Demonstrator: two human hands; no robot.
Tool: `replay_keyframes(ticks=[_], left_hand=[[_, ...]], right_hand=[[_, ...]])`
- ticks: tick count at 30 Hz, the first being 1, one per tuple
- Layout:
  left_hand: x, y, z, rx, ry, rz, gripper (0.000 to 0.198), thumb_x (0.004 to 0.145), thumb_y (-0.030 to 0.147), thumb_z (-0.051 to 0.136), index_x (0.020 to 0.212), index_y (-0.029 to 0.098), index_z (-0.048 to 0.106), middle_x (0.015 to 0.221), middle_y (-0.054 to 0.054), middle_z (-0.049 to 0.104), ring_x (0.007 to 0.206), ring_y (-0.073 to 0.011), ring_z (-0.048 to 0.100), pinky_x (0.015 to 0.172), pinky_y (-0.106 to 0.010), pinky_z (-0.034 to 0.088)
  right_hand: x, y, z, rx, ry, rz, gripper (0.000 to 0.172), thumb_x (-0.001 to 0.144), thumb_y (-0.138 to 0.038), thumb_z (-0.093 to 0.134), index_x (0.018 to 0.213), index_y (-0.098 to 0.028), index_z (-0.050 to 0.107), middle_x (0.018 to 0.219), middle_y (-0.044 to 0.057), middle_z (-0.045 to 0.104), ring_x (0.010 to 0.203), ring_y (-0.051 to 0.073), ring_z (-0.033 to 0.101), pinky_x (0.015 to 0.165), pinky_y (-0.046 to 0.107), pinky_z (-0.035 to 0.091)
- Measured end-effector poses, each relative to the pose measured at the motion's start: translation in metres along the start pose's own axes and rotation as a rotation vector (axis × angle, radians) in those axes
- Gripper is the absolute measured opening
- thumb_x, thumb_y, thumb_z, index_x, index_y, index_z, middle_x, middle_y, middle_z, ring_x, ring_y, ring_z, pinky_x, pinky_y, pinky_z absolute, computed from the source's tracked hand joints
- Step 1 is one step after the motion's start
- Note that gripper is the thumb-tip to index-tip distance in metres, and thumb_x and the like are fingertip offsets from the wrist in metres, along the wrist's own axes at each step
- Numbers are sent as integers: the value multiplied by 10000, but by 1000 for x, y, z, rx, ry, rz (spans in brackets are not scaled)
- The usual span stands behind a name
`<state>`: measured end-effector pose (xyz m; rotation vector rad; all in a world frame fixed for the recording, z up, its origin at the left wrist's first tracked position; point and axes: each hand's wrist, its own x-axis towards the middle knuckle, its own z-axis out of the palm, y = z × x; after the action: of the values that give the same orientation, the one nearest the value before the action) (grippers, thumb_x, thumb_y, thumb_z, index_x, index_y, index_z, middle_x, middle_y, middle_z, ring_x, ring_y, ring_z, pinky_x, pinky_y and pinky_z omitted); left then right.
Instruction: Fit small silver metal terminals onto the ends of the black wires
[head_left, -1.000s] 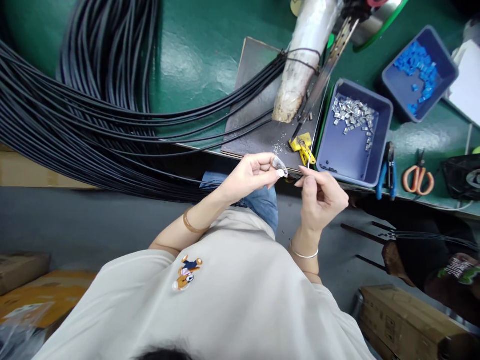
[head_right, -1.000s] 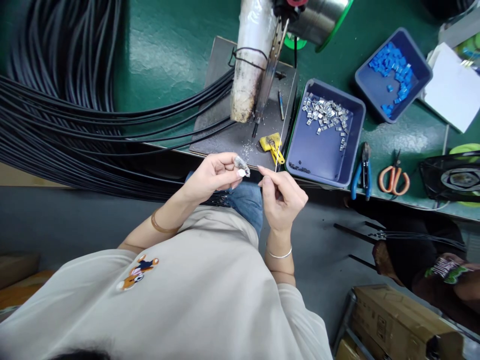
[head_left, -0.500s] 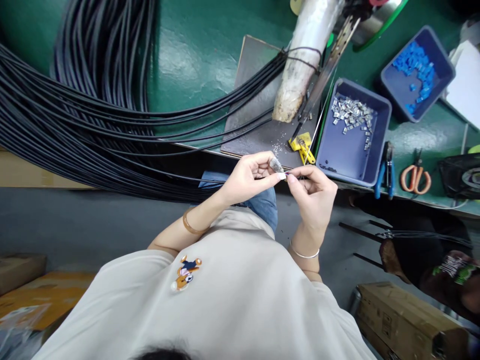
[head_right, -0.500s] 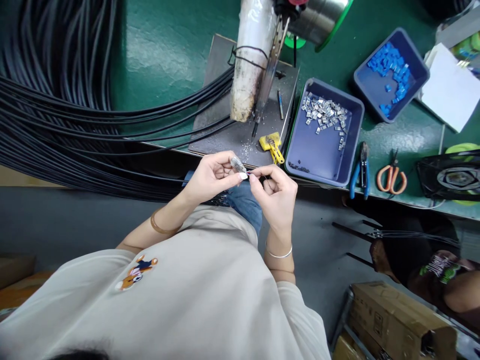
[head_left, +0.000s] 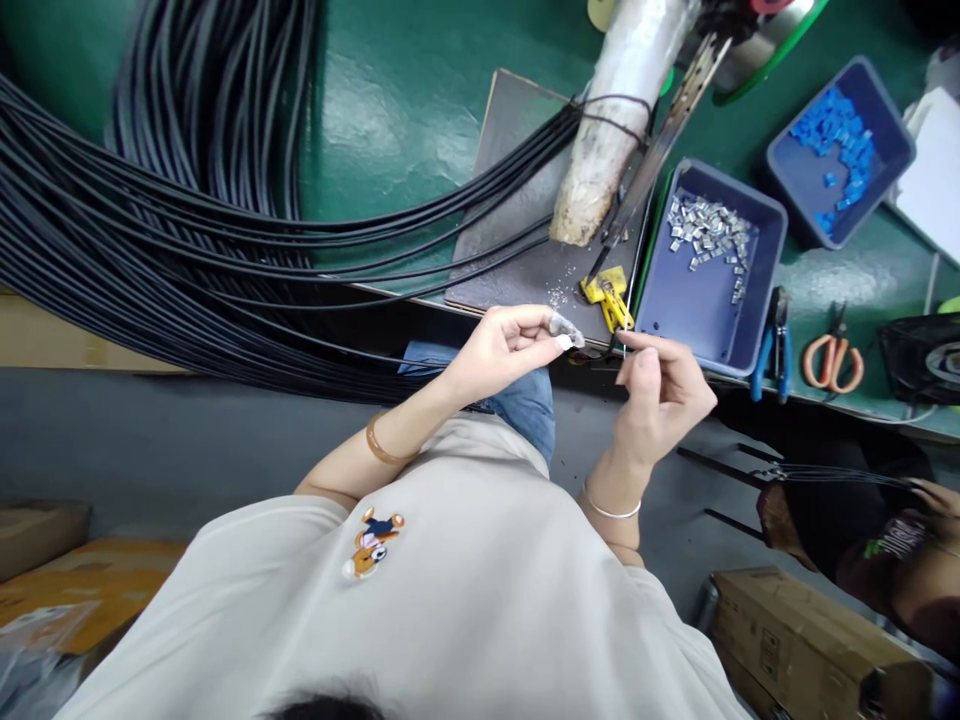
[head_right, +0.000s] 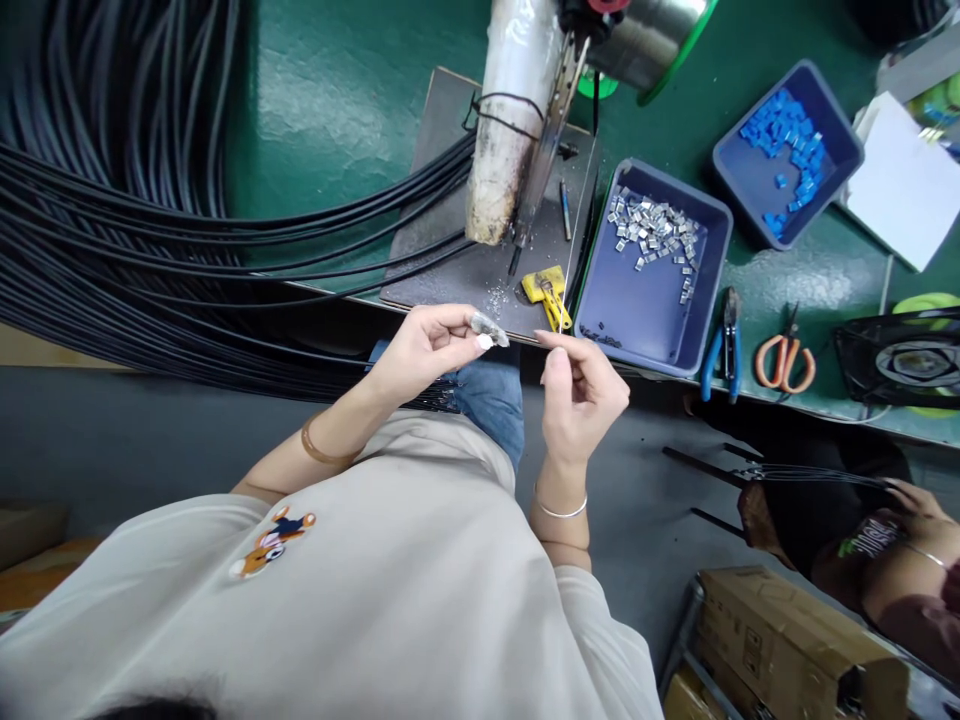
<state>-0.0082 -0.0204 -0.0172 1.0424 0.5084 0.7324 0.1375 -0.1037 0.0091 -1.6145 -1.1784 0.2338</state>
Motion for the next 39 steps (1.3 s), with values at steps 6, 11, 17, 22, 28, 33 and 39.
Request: replay_keyframes(ticks=[6,11,17,22,28,33,39], left_hand=[[1,4,2,-68,13,-71,267,767,300,772,742,137,562,538,63,472,462,-12,367,446,-157,279],[1,3,2,-40,57,-79,308,742,309,794,750,145,532,520,70,505,409,1,369,402,-138,277],[-2,5,3,25,49,-61,356,714,343,823,733,144,529,510,64,518,374,-15,420,361,-136,316],[-4,3,-1,53,-20,-32,323,768,348,786,741,134,546,565,26,599,396,-10,444,389,-127,344],[-5,2,-4,46,-65,-54,348,790,385,764,732,141,522,572,24,599,393,-12,437,375,-132,322],[-6,3,-5,27,-87,-70,338,794,377,761,745,140,525,579,17,610,397,-18,441,378,-139,326],[-7,3,-5,-3,-54,-82,310,755,336,794,783,136,559,561,43,555,418,-15,411,393,-146,302]], right_hand=[[-5,5,3,-92,-6,-162,184,928,-299,576,1019,-270,734,683,-30,673,511,76,565,518,252,436],[-6,4,5,-120,-27,-141,140,907,-280,612,917,-239,745,629,-36,604,482,58,449,470,247,328],[-1,1,7,-52,-127,-92,36,836,-240,697,835,-208,714,768,-13,657,533,52,430,493,237,343],[-1,3,7,-42,-151,-91,44,842,-238,683,816,-203,686,771,-16,650,514,45,402,468,233,307],[-2,3,6,-38,-195,-73,75,848,-252,666,792,-202,667,764,-15,637,499,45,351,446,238,255],[-3,3,7,-51,-189,-114,36,843,-231,674,813,-212,675,777,-19,655,501,46,361,457,239,275],[-3,3,4,-36,-143,-112,68,862,-272,663,861,-225,713,751,-13,662,553,72,485,469,246,320]])
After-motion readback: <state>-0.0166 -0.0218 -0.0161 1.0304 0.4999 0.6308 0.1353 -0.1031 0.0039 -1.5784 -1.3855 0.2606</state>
